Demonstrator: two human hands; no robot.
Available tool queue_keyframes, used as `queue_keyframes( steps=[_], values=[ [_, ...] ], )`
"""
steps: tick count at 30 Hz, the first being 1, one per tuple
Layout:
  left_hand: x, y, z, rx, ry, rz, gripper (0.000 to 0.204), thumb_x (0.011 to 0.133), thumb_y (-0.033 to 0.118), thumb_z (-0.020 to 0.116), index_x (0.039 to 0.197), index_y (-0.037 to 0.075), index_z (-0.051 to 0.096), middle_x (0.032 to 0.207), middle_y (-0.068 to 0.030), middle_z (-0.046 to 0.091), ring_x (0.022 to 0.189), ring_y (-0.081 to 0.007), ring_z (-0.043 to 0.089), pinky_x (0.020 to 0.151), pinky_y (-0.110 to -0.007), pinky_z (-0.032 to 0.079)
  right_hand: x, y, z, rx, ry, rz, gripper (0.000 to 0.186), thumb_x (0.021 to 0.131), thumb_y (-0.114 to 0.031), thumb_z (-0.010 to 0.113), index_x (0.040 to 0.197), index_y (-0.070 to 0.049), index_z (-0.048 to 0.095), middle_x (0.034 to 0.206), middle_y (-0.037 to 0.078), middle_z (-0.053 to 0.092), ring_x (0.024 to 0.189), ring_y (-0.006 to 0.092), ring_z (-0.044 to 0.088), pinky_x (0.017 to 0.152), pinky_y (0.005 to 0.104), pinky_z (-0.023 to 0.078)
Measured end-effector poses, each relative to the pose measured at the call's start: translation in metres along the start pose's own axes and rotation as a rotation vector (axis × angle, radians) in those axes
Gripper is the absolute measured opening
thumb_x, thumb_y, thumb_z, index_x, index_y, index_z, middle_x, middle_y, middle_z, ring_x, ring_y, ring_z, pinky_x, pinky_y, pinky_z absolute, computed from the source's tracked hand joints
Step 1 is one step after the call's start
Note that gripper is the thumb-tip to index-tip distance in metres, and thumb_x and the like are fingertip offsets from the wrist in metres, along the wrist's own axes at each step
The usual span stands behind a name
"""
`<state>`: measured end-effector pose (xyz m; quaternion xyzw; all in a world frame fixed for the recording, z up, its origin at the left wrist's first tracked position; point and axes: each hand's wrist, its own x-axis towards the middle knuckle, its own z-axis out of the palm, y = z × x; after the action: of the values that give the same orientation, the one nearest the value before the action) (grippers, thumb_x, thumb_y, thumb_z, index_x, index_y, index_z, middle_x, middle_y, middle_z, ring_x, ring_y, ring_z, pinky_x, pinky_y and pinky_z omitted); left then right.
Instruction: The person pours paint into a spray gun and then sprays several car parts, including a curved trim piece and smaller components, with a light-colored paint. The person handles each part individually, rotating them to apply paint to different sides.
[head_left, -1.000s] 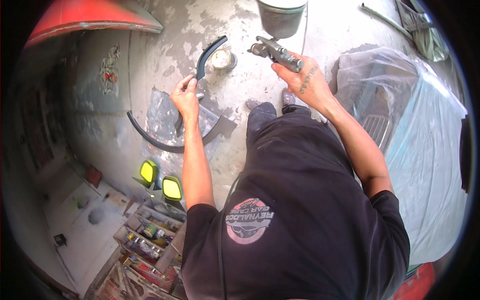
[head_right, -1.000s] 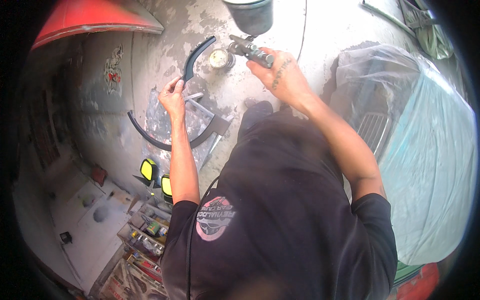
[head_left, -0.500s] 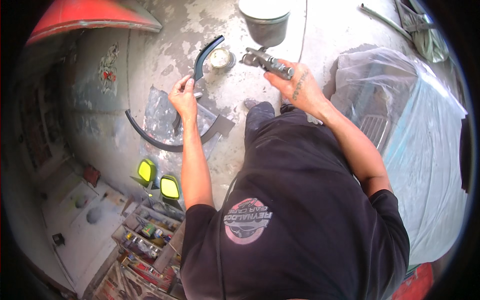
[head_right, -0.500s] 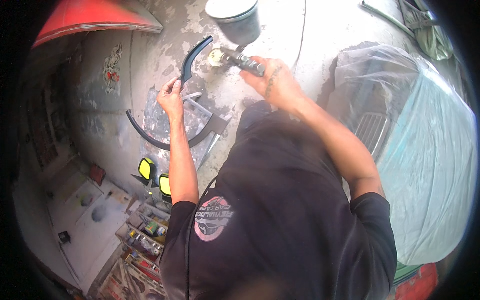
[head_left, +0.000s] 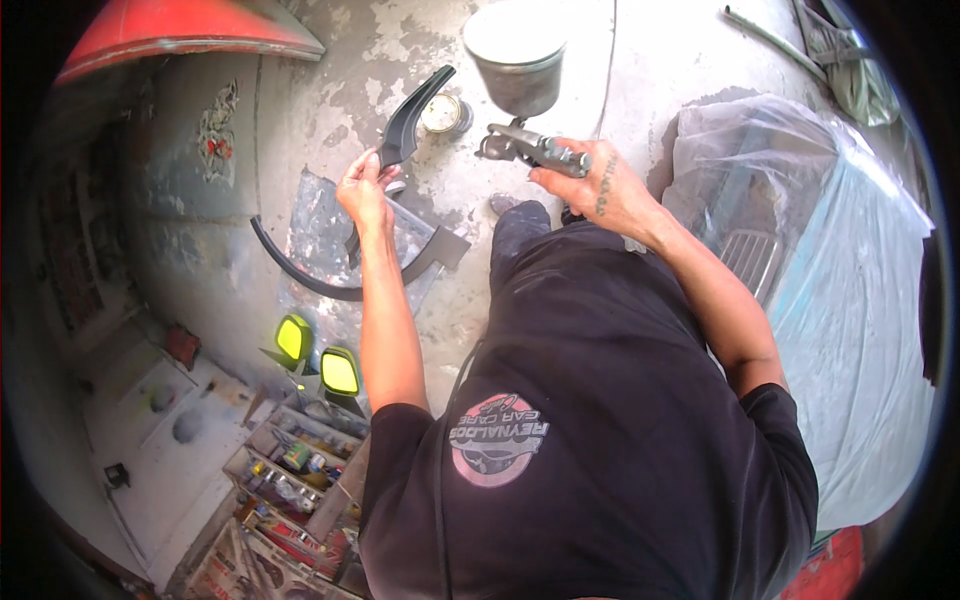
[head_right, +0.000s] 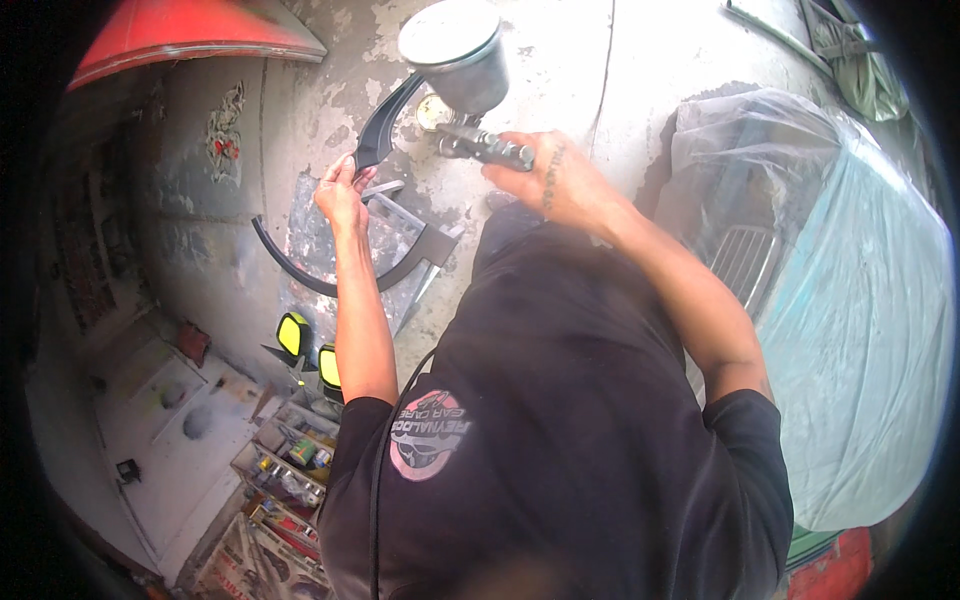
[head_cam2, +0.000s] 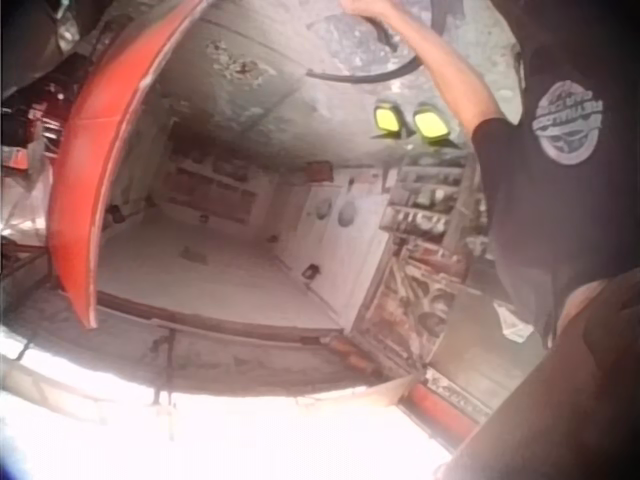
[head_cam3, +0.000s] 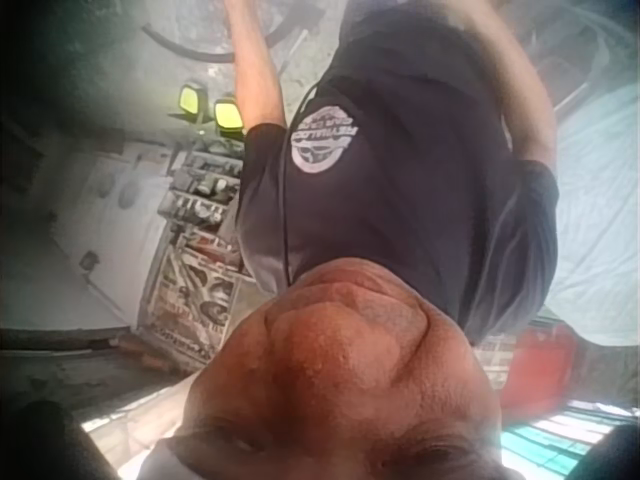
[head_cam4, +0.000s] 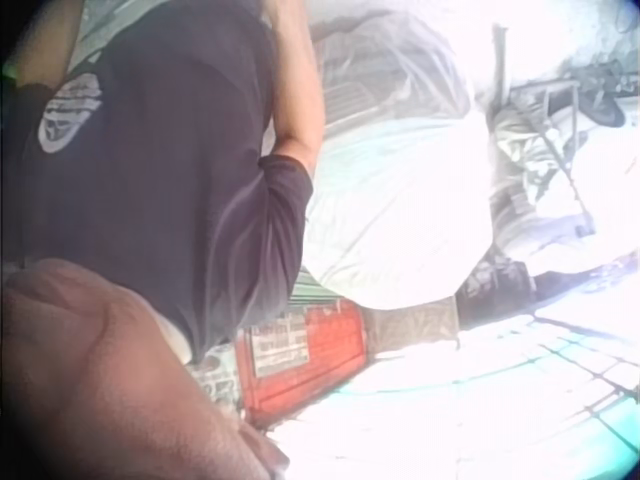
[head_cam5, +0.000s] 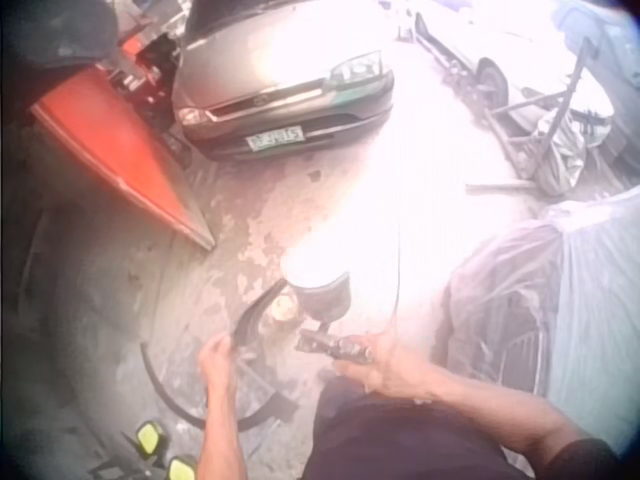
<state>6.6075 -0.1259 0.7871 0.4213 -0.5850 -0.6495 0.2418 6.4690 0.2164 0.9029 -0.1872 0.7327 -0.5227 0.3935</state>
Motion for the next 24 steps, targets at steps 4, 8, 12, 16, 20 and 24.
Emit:
queue_keyframes(
  steps=[4, 8, 12, 16, 20, 24],
  values=[
    [0.002, -0.001, -0.004, 0.003, -0.01, 0.01, 0.02, 0.095, 0.003, 0.07, 0.112, -0.008, 0.071, 0.093, -0.0129, 0.072, 0.068, -0.0186, 0.068, 0.066, -0.034, 0.062, 0.005, 0.002, 0.003, -0.037, 0.022, 0.033, 0.032, 0.096, -0.027, 0.07, 0.107, 0.003, 0.069, 0.068, 0.003, 0.061, 0.056, 0.0115, 0.053, 0.055, 0.0315, 0.045],
    [0.003, 0.0, -0.004, 0.116, 0.001, 0.058, 0.019, 0.093, 0.004, 0.073, 0.11, -0.004, 0.075, 0.09, -0.007, 0.073, 0.069, -0.0127, 0.065, 0.063, -0.027, 0.054, 0.012, 0.0, -0.002, -0.087, 0.191, -0.046, 0.034, 0.096, -0.026, 0.069, 0.113, 0.004, 0.068, 0.067, 0.01, 0.062, 0.058, 0.0159, 0.057, 0.059, 0.0347, 0.048],
    [0.005, -0.004, -0.002, 0.186, 0.007, 0.071, 0.017, 0.091, 0.005, 0.077, 0.107, 0.0, 0.077, 0.089, -0.0048, 0.075, 0.07, -0.0108, 0.065, 0.061, -0.024, 0.05, 0.013, -0.011, -0.009, -0.144, 0.192, -0.105, 0.041, 0.096, -0.025, 0.067, 0.123, 0.007, 0.066, 0.067, 0.018, 0.064, 0.059, 0.0233, 0.066, 0.064, 0.0371, 0.053],
    [0.008, -0.005, 0.002, 0.225, -0.011, 0.086, 0.016, 0.091, 0.005, 0.077, 0.106, 0.002, 0.079, 0.09, -0.0033, 0.075, 0.071, -0.0087, 0.063, 0.062, -0.023, 0.047, 0.007, -0.015, 0.0, -0.177, 0.081, -0.086, 0.037, 0.096, -0.024, 0.068, 0.121, 0.003, 0.068, 0.068, 0.015, 0.062, 0.062, 0.0192, 0.059, 0.064, 0.0376, 0.05],
    [0.01, -0.006, 0.009, 0.234, -0.031, 0.139, 0.015, 0.09, 0.004, 0.077, 0.105, 0.003, 0.08, 0.09, -0.0012, 0.075, 0.071, -0.0073, 0.059, 0.063, -0.023, 0.045, 0.001, -0.004, 0.008, -0.225, -0.022, -0.141, 0.04, 0.095, -0.023, 0.068, 0.126, 0.002, 0.068, 0.067, 0.014, 0.061, 0.062, 0.0168, 0.056, 0.065, 0.0381, 0.049],
    [0.01, -0.003, 0.012, 0.279, -0.046, 0.138, 0.017, 0.09, 0.0, 0.073, 0.107, -0.001, 0.078, 0.097, -0.0058, 0.075, 0.084, -0.0112, 0.064, 0.079, -0.026, 0.05, -0.005, -0.013, 0.002, -0.26, -0.157, -0.049, 0.046, 0.096, -0.023, 0.067, 0.132, 0.005, 0.063, 0.076, 0.03, 0.067, 0.078, 0.0395, 0.072, 0.076, 0.0448, 0.055]
  ],
)
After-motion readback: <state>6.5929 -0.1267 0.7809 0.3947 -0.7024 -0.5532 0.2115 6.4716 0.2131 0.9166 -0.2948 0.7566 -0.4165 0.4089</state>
